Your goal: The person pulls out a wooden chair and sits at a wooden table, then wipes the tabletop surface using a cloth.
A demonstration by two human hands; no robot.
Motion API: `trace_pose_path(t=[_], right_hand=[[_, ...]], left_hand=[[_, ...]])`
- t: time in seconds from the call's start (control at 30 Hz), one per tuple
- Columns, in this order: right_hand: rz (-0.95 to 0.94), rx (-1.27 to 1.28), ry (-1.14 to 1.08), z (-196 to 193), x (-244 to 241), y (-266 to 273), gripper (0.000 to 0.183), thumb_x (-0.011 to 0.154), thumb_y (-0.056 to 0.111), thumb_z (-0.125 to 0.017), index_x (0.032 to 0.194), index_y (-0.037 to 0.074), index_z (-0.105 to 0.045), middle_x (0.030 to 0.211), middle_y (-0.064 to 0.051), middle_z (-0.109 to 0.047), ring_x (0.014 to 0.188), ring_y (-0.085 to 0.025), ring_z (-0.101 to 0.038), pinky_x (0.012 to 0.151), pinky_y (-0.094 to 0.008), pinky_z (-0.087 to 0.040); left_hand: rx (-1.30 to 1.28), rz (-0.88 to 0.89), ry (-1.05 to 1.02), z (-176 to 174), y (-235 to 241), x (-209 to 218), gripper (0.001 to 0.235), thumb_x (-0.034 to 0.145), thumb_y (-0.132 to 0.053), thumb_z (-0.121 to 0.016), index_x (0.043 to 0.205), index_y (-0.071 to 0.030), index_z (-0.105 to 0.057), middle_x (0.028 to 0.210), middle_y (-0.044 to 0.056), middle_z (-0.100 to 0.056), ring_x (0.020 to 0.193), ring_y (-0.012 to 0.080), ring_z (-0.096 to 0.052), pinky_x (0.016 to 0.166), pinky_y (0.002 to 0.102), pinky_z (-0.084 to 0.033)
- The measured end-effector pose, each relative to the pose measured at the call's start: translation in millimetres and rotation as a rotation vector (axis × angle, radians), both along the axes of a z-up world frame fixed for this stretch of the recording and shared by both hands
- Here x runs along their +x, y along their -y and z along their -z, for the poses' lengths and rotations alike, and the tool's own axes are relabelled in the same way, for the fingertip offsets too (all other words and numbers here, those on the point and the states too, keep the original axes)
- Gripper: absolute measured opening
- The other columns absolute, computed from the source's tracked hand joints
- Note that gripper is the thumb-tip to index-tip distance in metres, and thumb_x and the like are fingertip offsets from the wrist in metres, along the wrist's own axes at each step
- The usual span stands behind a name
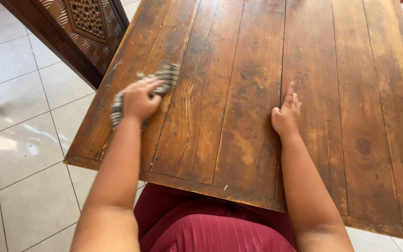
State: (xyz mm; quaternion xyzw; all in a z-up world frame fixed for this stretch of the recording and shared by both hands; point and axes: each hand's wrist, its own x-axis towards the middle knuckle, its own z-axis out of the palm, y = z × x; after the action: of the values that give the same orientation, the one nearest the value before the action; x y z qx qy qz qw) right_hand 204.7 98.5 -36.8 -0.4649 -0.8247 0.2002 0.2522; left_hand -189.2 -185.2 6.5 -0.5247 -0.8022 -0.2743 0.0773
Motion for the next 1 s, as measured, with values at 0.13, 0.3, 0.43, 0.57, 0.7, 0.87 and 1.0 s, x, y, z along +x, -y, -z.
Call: trace_pose_path(t=[0.13, 0.3, 0.43, 0.57, 0.7, 0.87, 1.0], right_hand=[[0.008, 0.001, 0.027, -1.1, -4.4, 1.0, 0.093, 0.084, 0.008, -0.050, 0.167, 0.012, -0.007, 0.164, -0.029, -0.030, 0.156, -0.041, -0.023, 0.128, -0.051, -0.009], [0.041, -0.033, 0.032, -8.2, -11.2, 4.3, 0.093, 0.085, 0.010, -0.050, 0.167, 0.015, -0.008, 0.168, -0.024, -0.025, 0.158, -0.037, -0.020, 0.128, -0.052, -0.008], [0.052, -0.042, -0.025, -8.1, -10.8, 4.3, 0.092, 0.087, 0.012, -0.051, 0.168, 0.018, -0.007, 0.170, -0.023, -0.017, 0.158, -0.037, -0.017, 0.128, -0.053, -0.009], [-0.011, -0.031, -0.265, 2.8, -2.2, -2.5, 0.080, 0.099, 0.018, -0.055, 0.167, 0.016, -0.014, 0.171, -0.025, -0.006, 0.159, -0.042, -0.012, 0.127, -0.051, -0.014], [0.000, 0.009, -0.426, 3.2, 8.0, -12.9, 0.068, 0.108, 0.021, -0.054, 0.169, 0.017, -0.024, 0.174, -0.021, -0.004, 0.163, -0.042, -0.012, 0.131, -0.050, -0.018], [0.060, -0.290, -0.957, -4.6, 22.7, -19.9, 0.059, 0.111, 0.038, -0.045, 0.164, 0.020, -0.027, 0.173, -0.009, 0.009, 0.157, -0.033, -0.026, 0.123, -0.044, -0.034], [0.037, -0.283, -0.927, 0.1, 23.6, -21.6, 0.057, 0.114, 0.041, -0.041, 0.164, 0.017, -0.032, 0.174, -0.007, 0.009, 0.155, -0.026, -0.027, 0.121, -0.039, -0.033]], left_hand=[[-0.023, -0.566, 0.061, 4.3, 68.5, -55.6, 0.046, 0.092, -0.027, -0.058, 0.136, -0.019, -0.069, 0.148, 0.008, -0.059, 0.137, 0.0288, -0.051, 0.116, 0.054, -0.030], [-0.259, -0.834, 0.038, 8.4, 30.1, -40.8, 0.063, 0.093, -0.025, -0.052, 0.153, -0.010, -0.044, 0.158, 0.018, -0.041, 0.141, 0.0411, -0.037, 0.112, 0.062, -0.024], [-0.314, -0.477, -0.051, 20.2, -65.2, 62.2, 0.064, 0.097, -0.027, -0.044, 0.158, -0.007, -0.039, 0.165, 0.016, -0.033, 0.152, 0.0365, -0.029, 0.123, 0.060, -0.016], [-0.236, 0.047, -0.021, 15.4, -133.0, 211.6, 0.063, 0.093, -0.028, -0.047, 0.154, -0.012, -0.043, 0.162, 0.013, -0.039, 0.151, 0.0343, -0.030, 0.125, 0.059, -0.014], [-0.199, 0.359, -0.091, 0.6, -142.1, 296.0, 0.063, 0.090, -0.032, -0.048, 0.150, -0.013, -0.047, 0.158, 0.014, -0.041, 0.148, 0.0352, -0.032, 0.122, 0.058, -0.015], [-0.155, 0.673, 0.039, -6.1, -130.1, 275.8, 0.060, 0.087, -0.027, -0.058, 0.146, -0.024, -0.055, 0.156, 0.007, -0.049, 0.149, 0.0284, -0.038, 0.123, 0.052, -0.021], [-0.152, 0.702, 0.098, -6.9, -96.0, 169.7, 0.058, 0.081, -0.021, -0.065, 0.139, -0.027, -0.064, 0.149, 0.003, -0.058, 0.143, 0.0218, -0.047, 0.124, 0.048, -0.026]])
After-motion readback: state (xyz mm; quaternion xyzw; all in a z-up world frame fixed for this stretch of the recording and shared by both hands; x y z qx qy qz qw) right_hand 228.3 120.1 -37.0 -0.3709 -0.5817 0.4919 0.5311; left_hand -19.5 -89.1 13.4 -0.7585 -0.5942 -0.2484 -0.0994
